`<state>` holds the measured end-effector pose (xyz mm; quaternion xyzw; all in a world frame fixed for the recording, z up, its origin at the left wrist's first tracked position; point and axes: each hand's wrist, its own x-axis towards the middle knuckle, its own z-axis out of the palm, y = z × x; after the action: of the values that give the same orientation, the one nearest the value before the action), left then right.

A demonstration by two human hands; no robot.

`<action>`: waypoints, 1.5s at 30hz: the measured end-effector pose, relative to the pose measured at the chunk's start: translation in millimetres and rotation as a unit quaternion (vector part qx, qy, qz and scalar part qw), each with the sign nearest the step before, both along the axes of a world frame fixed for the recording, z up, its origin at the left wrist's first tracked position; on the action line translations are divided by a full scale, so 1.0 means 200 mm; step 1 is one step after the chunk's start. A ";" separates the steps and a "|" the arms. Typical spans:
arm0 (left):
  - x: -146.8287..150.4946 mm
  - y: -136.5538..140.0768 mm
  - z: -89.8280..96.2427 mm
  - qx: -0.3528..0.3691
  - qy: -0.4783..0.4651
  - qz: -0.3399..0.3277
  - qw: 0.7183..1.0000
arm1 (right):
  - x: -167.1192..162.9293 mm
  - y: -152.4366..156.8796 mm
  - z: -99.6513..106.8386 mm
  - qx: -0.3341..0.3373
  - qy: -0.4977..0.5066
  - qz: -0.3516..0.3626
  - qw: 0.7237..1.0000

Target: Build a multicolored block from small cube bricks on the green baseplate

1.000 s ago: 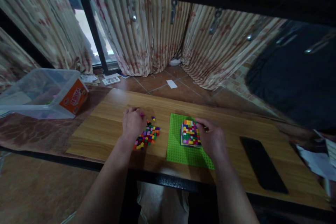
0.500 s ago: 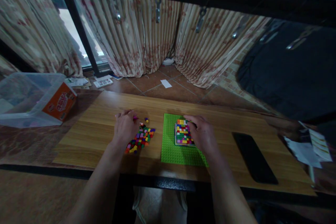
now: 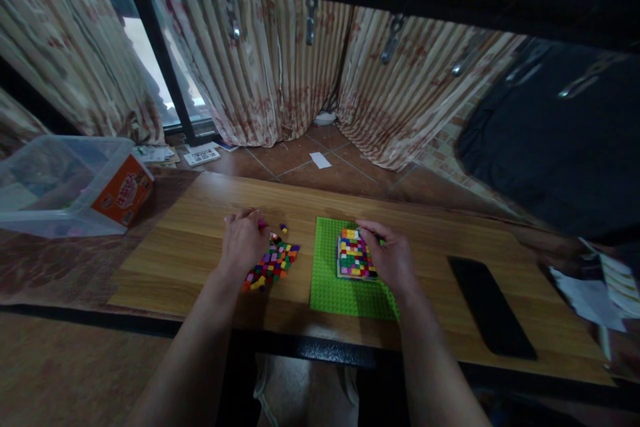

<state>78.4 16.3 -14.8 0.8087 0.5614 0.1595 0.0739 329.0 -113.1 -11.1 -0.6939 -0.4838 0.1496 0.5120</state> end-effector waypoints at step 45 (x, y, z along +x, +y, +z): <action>0.18 -0.18 0.08 -0.125 -0.378 -0.195 0.896 | 0.01 -0.01 0.05 0.097 0.205 -0.099 0.969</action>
<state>114.6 -20.1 0.7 0.7646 0.3373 0.3643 0.4109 330.4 -114.7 -1.5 -0.6397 -0.3097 0.1897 0.6774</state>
